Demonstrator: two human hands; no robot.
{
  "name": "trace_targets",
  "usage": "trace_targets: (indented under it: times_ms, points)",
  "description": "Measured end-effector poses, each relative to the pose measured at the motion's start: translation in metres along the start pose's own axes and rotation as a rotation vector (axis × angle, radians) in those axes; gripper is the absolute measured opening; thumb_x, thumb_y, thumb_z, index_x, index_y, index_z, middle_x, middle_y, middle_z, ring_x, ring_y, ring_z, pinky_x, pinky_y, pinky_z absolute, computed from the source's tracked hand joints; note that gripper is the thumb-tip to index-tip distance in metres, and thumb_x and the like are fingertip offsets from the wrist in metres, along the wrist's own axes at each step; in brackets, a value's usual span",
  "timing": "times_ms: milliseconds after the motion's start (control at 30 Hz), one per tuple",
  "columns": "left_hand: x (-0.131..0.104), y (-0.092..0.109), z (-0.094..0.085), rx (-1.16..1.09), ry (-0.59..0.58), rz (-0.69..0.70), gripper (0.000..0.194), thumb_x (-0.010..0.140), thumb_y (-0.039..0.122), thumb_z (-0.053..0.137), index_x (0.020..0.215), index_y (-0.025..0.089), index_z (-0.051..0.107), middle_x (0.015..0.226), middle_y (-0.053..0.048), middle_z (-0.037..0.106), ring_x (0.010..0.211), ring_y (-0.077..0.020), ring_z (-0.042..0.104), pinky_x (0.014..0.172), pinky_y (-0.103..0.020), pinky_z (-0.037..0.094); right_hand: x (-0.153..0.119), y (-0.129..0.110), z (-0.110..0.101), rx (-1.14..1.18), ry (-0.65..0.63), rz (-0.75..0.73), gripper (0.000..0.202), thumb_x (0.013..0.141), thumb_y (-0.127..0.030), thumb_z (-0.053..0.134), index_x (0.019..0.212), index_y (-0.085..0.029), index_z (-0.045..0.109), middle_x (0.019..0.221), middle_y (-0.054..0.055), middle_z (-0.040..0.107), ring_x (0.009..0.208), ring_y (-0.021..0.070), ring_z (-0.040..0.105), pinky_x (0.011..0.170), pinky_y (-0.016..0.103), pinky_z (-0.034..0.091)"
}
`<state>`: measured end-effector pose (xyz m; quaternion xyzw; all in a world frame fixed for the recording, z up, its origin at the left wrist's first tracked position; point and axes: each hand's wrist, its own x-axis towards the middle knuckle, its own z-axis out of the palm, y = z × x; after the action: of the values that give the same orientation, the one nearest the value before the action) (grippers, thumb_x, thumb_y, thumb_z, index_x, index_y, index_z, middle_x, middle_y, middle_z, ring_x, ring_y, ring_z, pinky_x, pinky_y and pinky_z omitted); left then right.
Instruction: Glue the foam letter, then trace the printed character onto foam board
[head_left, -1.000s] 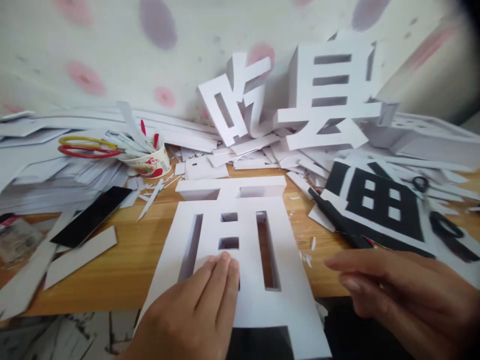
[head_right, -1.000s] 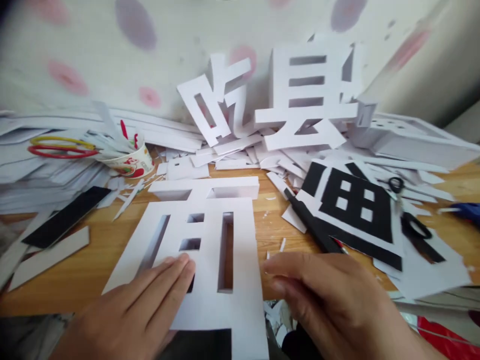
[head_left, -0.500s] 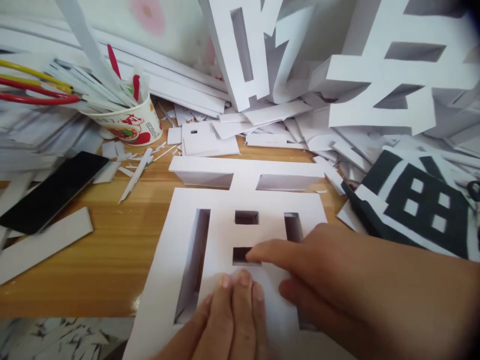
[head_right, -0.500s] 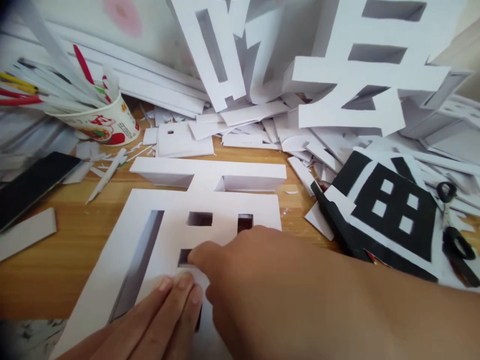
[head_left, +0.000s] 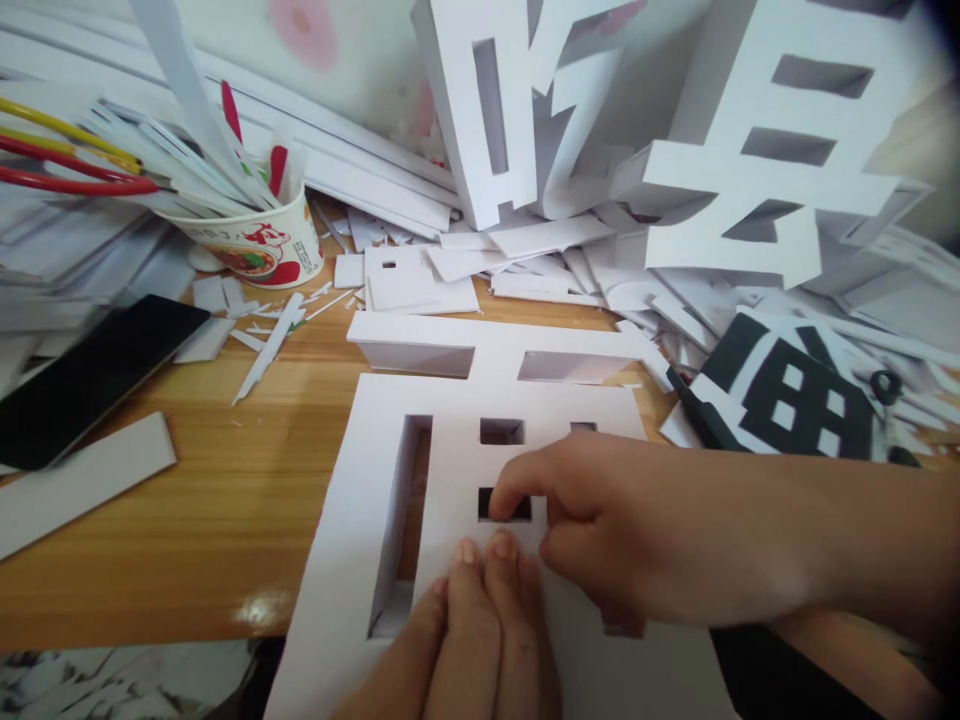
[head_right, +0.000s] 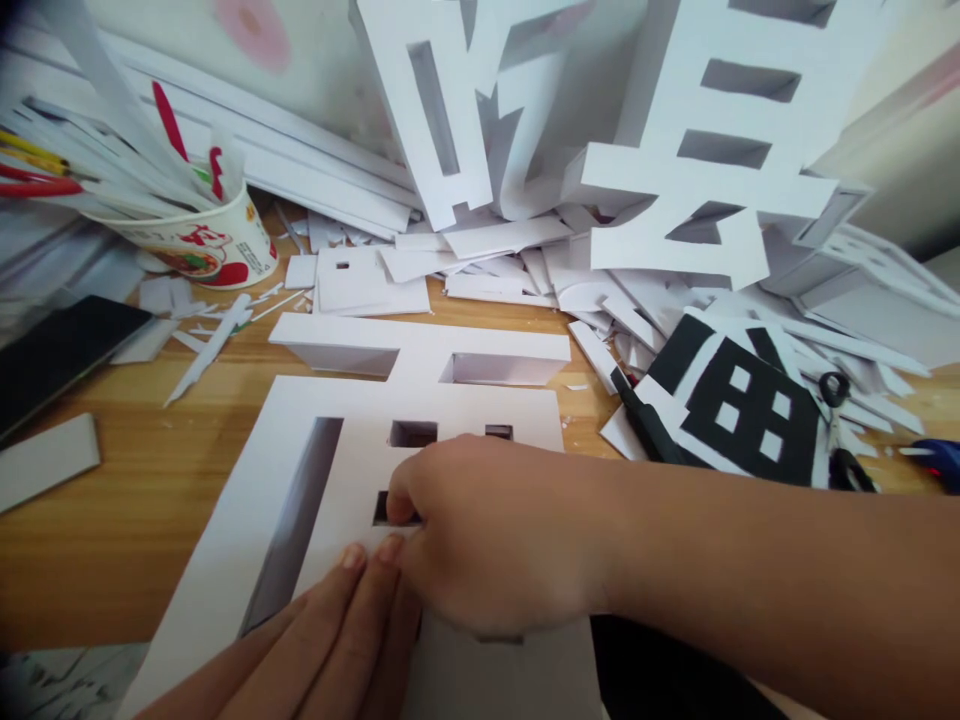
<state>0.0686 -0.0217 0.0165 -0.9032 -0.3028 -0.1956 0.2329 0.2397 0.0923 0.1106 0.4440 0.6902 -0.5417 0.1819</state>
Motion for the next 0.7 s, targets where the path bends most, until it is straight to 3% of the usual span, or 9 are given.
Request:
trace_targets:
  times_ms: [67,200,533,700]
  points:
    - [0.001,-0.002,0.002,0.057,0.013,0.018,0.029,0.088,0.018,0.051,0.116,0.014,0.059,0.109,-0.004,0.066,0.105,-0.0198,0.06,0.084,-0.028,0.055,-0.001,-0.005,-0.008,0.033,-0.075,0.064,0.029,0.082,-0.021,0.047,0.105,-0.02,0.065,0.054,-0.002,0.061,0.046,0.0139,0.058,0.045,0.022,0.04]
    - [0.008,-0.005,-0.001,0.133,-0.014,0.061,0.024,0.086,0.018,0.054,0.108,0.013,0.063,0.103,-0.004,0.067,0.099,-0.0187,0.06,0.076,-0.025,0.052,0.002,-0.008,-0.015,-0.051,-0.073,0.01,0.025,0.081,-0.02,0.049,0.098,-0.018,0.067,0.063,0.0,0.065,0.051,0.0115,0.057,0.049,0.02,0.038]
    - [0.015,-0.008,-0.001,0.125,-0.064,0.084,0.022,0.083,0.018,0.057,0.104,0.012,0.064,0.1,-0.005,0.067,0.093,-0.0188,0.059,0.073,-0.027,0.051,0.011,0.003,-0.015,-0.161,-0.025,-0.157,0.021,0.078,-0.019,0.052,0.091,-0.02,0.069,0.069,0.0,0.066,0.054,0.01,0.053,0.047,0.019,0.033]
    - [0.014,-0.009,-0.003,0.124,-0.078,0.101,0.024,0.086,0.019,0.053,0.106,0.013,0.065,0.102,-0.005,0.067,0.094,-0.0181,0.059,0.075,-0.027,0.05,0.015,0.008,-0.009,-0.247,0.062,-0.214,0.016,0.077,-0.019,0.056,0.086,-0.022,0.068,0.065,-0.003,0.064,0.05,0.0082,0.049,0.045,0.019,0.032]
